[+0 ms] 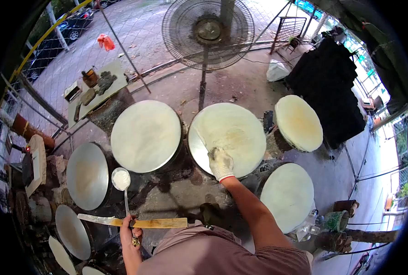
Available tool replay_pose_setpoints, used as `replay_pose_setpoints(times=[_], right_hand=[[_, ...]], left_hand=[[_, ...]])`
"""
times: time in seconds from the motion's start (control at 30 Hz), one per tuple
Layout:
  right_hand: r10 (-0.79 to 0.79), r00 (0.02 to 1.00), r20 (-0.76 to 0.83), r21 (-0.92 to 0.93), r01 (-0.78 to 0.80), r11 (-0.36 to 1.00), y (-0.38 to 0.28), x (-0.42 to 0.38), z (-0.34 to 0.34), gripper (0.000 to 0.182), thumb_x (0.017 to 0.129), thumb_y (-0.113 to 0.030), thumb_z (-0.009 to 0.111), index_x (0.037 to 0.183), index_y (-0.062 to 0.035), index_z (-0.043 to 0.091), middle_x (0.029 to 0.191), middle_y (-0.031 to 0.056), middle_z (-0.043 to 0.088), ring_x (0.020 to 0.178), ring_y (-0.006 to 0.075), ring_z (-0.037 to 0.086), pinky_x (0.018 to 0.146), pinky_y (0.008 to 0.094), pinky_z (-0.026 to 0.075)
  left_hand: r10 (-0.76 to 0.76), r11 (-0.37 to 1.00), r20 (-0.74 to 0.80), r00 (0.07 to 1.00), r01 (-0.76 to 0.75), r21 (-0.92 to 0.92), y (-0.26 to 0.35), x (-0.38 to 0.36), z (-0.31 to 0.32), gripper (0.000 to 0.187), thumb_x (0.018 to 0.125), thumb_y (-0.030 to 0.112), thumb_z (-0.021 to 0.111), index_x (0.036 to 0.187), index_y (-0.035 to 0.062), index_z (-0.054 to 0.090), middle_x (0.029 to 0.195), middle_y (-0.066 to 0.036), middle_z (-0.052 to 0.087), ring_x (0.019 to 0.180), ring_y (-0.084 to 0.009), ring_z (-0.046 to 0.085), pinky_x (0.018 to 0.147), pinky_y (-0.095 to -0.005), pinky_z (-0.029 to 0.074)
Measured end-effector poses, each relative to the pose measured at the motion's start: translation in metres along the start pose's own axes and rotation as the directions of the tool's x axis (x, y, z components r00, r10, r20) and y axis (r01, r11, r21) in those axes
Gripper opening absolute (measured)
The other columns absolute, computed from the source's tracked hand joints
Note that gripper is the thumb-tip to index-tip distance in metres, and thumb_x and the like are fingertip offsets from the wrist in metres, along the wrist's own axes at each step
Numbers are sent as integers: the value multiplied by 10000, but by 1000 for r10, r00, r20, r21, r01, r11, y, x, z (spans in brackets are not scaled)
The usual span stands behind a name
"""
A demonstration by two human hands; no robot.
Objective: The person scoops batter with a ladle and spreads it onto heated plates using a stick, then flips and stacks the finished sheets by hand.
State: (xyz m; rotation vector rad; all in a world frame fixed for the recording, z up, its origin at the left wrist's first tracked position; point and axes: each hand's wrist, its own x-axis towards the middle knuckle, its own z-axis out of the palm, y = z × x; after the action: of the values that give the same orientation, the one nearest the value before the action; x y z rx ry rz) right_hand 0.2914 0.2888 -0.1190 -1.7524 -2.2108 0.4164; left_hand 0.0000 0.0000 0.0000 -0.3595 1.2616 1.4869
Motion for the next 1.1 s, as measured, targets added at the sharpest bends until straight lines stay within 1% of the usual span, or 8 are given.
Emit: replay_pose_setpoints(times=[0.2,0.3,0.43,0.53,0.67,0.9,1.0,1.1], right_hand=[[287,940,-184,455,-178,872,58,72,-164,242,803,-258,600,879,-32,645,874,203,641,828,391,608,718,452,480],[262,868,-423,400,-81,913,170,135,-193,328,775,-343,643,853,-25,662,826,233,630,783,388,615,695,427,478],[291,715,-636,336,-83,938,244,122,-328,335,817,-319,613,913,-4,676,849,193,666,727,297,624,716,382,480],[596,565,-570,737,32,675,313,86,-367,383,799,-220,646,1034,83,627,973,111,657,834,170,591,772,284,468],[840,356,-409,897,326,299,449,49,-319,316,843,-144,604,1047,97,593,1029,140,635,889,246,618,807,361,505],[992,-29,-120,992,-32,119,539,21,-192,328,820,-148,632,996,127,605,965,163,660,797,265,639,738,362,516],[985,8,-171,882,-444,157,550,7,-168,370,795,-170,653,1019,121,600,955,173,664,792,280,635,721,373,506],[982,67,-177,941,-282,189,546,-1,-161,416,787,-223,664,1032,108,606,946,170,669,768,280,630,702,375,495]], left_hand=[[8,999,32,999,-10,35,-33,1,71,201,884,227,574,851,30,549,609,-41,492,375,-99,379,310,-213,320],[-17,999,62,998,13,51,-44,10,86,201,878,212,581,888,16,535,642,-47,497,376,-92,376,314,-209,299],[-44,997,74,996,39,60,-63,12,120,184,880,201,575,875,21,539,634,-44,492,375,-94,377,307,-206,299],[-89,995,45,995,87,49,-71,17,140,165,878,193,566,861,31,536,636,-42,496,372,-97,379,300,-210,300],[-90,991,65,994,83,106,-79,13,172,169,881,195,553,861,29,528,641,-42,501,372,-96,382,299,-211,315],[-49,990,54,997,41,133,-89,11,203,196,898,215,543,862,22,530,634,-51,508,366,-108,378,289,-228,302],[-28,989,55,998,20,147,-94,10,211,204,901,214,539,859,15,537,615,-49,502,358,-106,377,285,-226,317],[-6,991,43,999,0,138,-98,1,221,203,901,211,540,859,12,537,594,-46,492,353,-102,375,285,-219,327]])
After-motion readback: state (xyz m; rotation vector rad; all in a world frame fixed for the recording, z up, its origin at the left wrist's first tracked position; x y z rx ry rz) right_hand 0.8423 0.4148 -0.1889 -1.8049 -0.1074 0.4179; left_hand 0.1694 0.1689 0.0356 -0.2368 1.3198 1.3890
